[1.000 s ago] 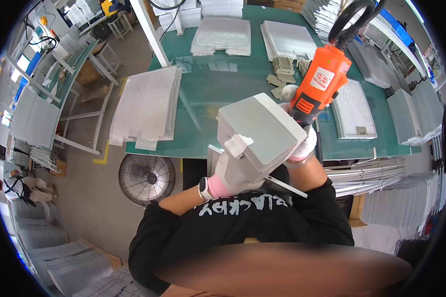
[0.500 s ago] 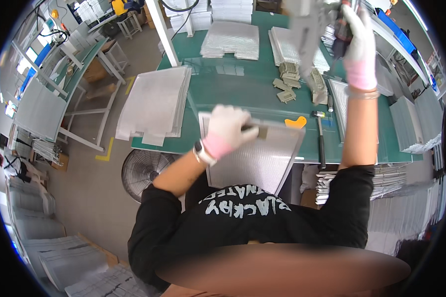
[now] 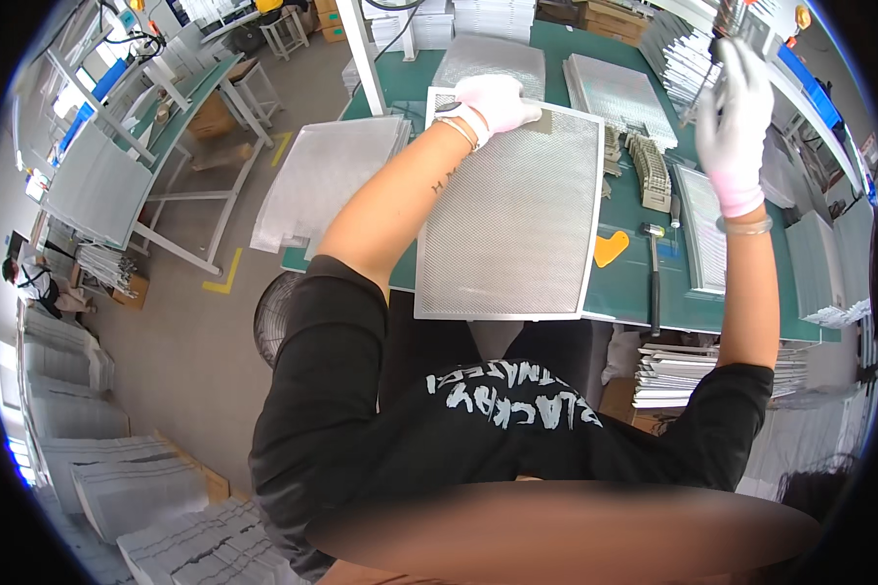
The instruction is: Assembling metal mesh filters into frames using hand tools and an electric screwdriver.
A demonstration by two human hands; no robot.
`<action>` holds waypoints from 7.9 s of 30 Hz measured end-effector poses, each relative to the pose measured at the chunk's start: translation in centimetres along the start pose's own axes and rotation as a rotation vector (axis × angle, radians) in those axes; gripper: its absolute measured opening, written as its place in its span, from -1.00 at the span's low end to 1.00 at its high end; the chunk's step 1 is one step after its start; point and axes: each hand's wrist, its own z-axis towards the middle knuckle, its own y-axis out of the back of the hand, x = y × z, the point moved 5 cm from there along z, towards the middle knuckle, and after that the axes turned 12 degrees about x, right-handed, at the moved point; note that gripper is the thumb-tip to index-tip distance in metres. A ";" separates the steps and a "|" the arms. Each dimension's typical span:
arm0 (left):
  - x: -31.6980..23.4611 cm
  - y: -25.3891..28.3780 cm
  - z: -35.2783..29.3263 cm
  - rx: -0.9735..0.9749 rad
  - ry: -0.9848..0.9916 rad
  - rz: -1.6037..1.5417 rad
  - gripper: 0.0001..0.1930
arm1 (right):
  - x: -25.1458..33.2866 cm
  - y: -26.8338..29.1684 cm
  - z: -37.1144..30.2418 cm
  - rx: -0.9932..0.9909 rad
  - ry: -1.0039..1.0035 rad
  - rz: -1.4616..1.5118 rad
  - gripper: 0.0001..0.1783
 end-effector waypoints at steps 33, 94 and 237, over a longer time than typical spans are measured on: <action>-1.0 -11.2 -18.2 -0.030 -0.670 -2.036 -0.30 | 1.3 -6.8 -36.4 0.373 -1.066 0.889 -0.62; -5.5 -3.5 -10.7 -0.678 -0.891 -0.376 -0.23 | 6.7 -2.9 -22.5 1.145 -0.625 0.718 -0.42; 12.5 -19.5 -20.3 -0.426 0.049 -1.992 -0.37 | 8.4 -21.7 -20.4 0.063 -1.042 1.823 -0.55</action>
